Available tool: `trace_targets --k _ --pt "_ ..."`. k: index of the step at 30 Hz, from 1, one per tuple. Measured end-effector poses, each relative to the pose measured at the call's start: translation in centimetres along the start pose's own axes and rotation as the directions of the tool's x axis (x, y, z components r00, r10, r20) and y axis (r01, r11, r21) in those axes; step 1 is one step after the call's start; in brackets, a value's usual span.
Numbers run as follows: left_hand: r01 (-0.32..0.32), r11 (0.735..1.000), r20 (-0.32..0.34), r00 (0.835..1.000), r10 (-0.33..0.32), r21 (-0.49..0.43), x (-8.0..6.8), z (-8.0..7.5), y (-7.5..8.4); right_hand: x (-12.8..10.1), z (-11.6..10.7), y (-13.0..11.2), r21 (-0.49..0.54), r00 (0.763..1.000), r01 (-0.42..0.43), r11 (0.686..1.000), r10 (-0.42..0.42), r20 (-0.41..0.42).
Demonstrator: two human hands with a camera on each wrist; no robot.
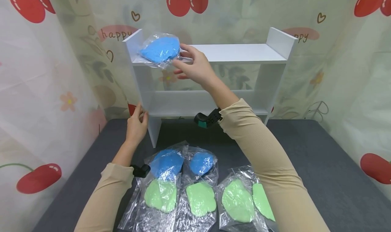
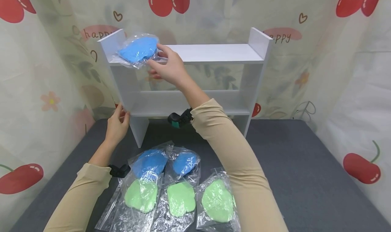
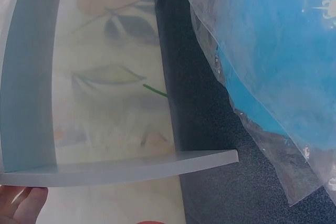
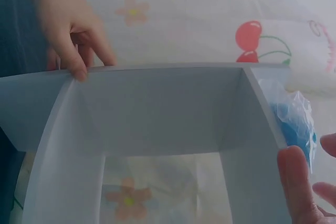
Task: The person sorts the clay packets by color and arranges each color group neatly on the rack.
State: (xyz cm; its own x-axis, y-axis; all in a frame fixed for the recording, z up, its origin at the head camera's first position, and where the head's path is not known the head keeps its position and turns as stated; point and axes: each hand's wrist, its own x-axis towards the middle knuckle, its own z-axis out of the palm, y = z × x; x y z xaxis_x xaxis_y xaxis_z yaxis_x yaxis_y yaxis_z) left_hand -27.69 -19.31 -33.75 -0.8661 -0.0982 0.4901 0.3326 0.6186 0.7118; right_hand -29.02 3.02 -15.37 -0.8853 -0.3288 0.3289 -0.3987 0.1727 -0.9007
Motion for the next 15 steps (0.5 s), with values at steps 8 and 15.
trace_targets --k 8,15 --pt "0.007 1.0 0.001 1.0 -0.007 -0.011 0.0 -0.1 0.0 -2.0 -1.3 1.2 0.004 0.996 0.085 0.996 -0.084 -0.038" --pt "0.004 1.0 -0.002 1.0 -0.004 -0.012 0.0 0.0 0.0 -4.6 -2.4 2.3 -0.017 0.994 0.098 0.995 -0.097 0.041"
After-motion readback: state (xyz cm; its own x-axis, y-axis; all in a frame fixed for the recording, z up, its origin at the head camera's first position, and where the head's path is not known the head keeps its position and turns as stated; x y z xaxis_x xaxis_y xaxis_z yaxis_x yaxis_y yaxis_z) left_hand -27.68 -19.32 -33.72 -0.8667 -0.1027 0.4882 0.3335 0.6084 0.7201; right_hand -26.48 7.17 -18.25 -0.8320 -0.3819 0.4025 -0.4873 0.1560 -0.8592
